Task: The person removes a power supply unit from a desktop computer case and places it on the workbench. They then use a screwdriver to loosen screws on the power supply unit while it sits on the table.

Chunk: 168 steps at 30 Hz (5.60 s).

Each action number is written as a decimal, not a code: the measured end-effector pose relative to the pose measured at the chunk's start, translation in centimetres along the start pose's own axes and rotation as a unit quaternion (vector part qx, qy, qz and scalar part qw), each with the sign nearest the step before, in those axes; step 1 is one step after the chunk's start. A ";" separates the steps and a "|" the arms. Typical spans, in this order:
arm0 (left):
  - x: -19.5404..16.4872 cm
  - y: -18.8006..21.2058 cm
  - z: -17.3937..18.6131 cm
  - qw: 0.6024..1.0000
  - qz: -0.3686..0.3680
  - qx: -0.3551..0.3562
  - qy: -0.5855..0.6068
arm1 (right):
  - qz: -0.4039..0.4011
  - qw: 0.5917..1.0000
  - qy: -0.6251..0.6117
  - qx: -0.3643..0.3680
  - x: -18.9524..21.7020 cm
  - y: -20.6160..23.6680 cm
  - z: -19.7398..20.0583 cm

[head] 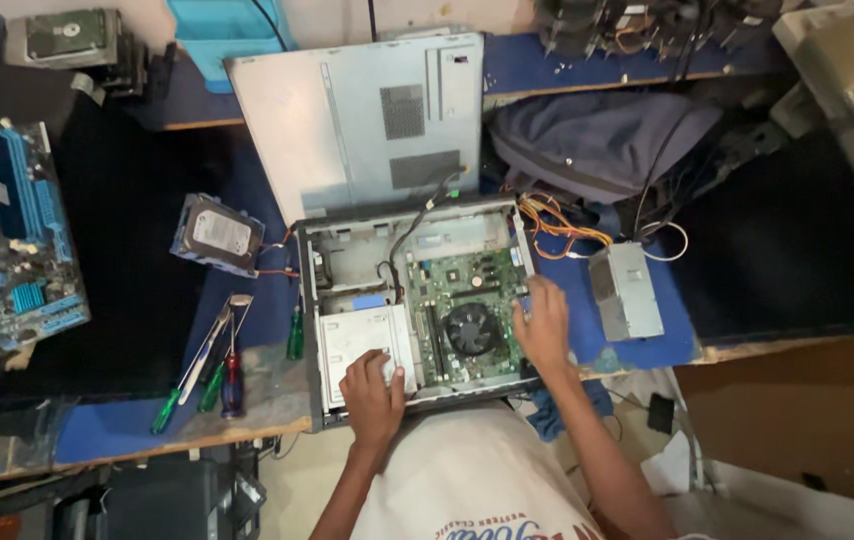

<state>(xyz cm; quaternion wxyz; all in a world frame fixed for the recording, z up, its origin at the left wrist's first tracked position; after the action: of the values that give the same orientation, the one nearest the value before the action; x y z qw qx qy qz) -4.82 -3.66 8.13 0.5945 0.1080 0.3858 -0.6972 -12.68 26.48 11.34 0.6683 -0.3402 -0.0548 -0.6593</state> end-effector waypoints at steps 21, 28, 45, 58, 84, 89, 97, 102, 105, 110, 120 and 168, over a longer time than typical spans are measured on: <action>0.6 2.0 -0.9 1.000 -0.016 0.024 -0.011 | -0.255 0.956 -0.129 0.064 -12.5 4.6 -5.1; 0.8 1.9 -1.2 1.000 -0.001 0.019 -0.020 | -0.260 0.957 -0.097 0.084 -13.4 5.2 -5.5; -0.5 1.2 -2.3 0.999 0.006 0.025 -0.044 | -0.257 0.951 -0.151 0.082 -15.7 4.9 -5.5; -1.2 1.3 -3.3 0.998 0.018 0.011 -0.063 | -0.272 0.942 -0.168 0.102 -16.9 4.9 -5.4; -0.6 2.3 -2.9 0.996 0.031 -0.040 -0.069 | -0.215 0.966 -0.103 0.096 -15.1 4.3 -4.1; -0.4 2.3 -3.1 0.996 0.038 -0.041 -0.074 | -0.289 0.940 -0.122 0.131 -15.7 4.9 -4.5; -0.4 2.2 -3.2 0.996 0.038 -0.037 -0.076 | -0.239 0.960 -0.092 0.109 -15.2 4.6 -3.9; -0.5 2.3 -3.2 0.996 0.037 -0.036 -0.069 | -0.239 0.959 -0.117 0.102 -15.4 4.7 -3.9; -0.5 2.3 -3.2 0.996 0.037 -0.035 -0.070 | -0.251 0.952 -0.144 0.095 -15.8 4.7 -4.2; -0.6 2.2 -3.4 0.996 0.020 -0.032 -0.086 | -0.264 0.944 -0.161 0.115 -18.3 3.8 -3.6; -0.6 2.1 -3.5 0.995 0.026 -0.027 -0.090 | -0.284 0.936 0.208 0.007 -27.8 -0.4 8.4; -1.5 3.1 -4.0 0.996 0.022 -0.030 -0.084 | -0.208 0.599 -0.770 -0.074 -10.9 -5.4 17.3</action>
<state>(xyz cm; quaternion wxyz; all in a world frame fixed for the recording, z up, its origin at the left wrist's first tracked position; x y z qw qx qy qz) -2.85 0.14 5.05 0.6432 0.0393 0.3528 -0.6784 -12.48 45.29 20.88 0.1960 -0.7494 -0.5691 -0.2759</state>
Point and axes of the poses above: each hand's wrist, its own y-axis away from the middle knuckle, its own z-axis out of the back of the hand, x = y × z, the point moved 9 cm from there along -y, towards the middle knuckle, and after that the axes turned 6 degrees about -z, right-handed, at the moved point
